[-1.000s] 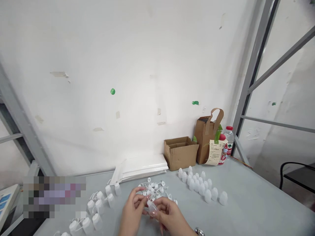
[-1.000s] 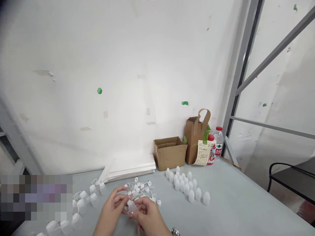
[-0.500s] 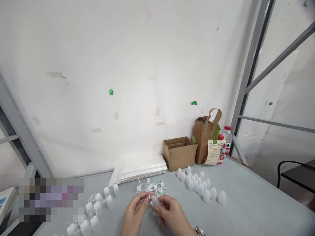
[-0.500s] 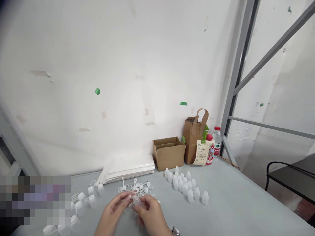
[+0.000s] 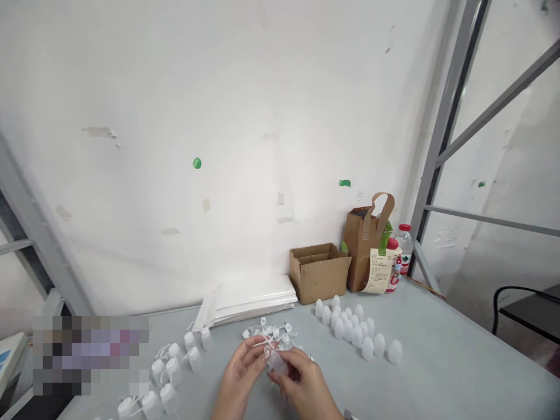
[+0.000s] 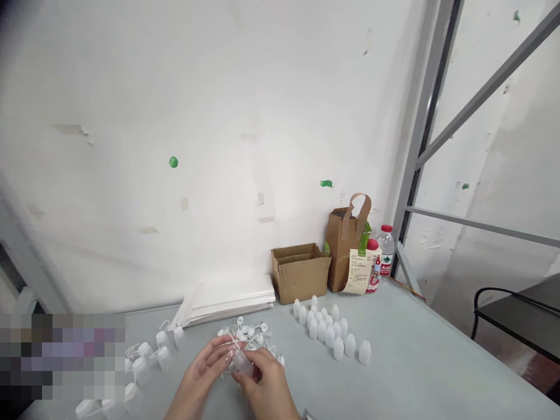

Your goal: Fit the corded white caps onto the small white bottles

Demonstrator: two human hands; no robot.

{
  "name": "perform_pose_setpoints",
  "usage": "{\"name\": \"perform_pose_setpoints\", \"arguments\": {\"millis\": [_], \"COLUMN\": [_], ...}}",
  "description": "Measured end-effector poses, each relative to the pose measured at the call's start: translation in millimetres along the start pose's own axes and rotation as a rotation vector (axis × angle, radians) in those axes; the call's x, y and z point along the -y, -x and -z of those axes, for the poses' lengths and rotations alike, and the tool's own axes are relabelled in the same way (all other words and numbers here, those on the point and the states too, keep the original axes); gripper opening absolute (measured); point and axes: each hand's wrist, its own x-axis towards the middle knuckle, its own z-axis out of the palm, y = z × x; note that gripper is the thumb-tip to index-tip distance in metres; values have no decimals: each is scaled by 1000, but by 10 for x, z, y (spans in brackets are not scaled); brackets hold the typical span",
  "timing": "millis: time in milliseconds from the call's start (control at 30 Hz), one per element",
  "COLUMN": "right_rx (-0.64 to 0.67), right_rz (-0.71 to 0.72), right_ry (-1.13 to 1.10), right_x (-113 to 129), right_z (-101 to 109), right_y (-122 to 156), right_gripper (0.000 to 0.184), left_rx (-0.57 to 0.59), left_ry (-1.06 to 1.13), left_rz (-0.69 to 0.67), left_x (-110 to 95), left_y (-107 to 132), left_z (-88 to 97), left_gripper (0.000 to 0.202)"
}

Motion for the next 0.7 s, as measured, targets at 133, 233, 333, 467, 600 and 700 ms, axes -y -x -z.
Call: {"name": "perform_pose_setpoints", "arguments": {"millis": [133,233,333,467,600,700], "right_rx": [3,48,84,81,50,43], "right_rz": [-19,-66,-101,-96,-65,-57], "right_ry": [33,16,-5,26,65,71], "right_x": [9,23,34,21,-4,-15], "right_z": [-9,-19,-22,-17,-14,-19], "right_y": [3,18,32,32,24,28], "right_gripper": [20,17,15,14,12,12], "left_rx": [-13,-22,-61,-21,35,64], "left_ry": [4,22,63,88,67,79], "left_rz": [64,141,267,349,328,299], "left_x": [13,37,45,40,54,59], "left_y": [-26,-53,-61,-53,-62,-56], "left_z": [34,76,104,109,107,92], "left_gripper": [34,30,27,27,30,32]}}
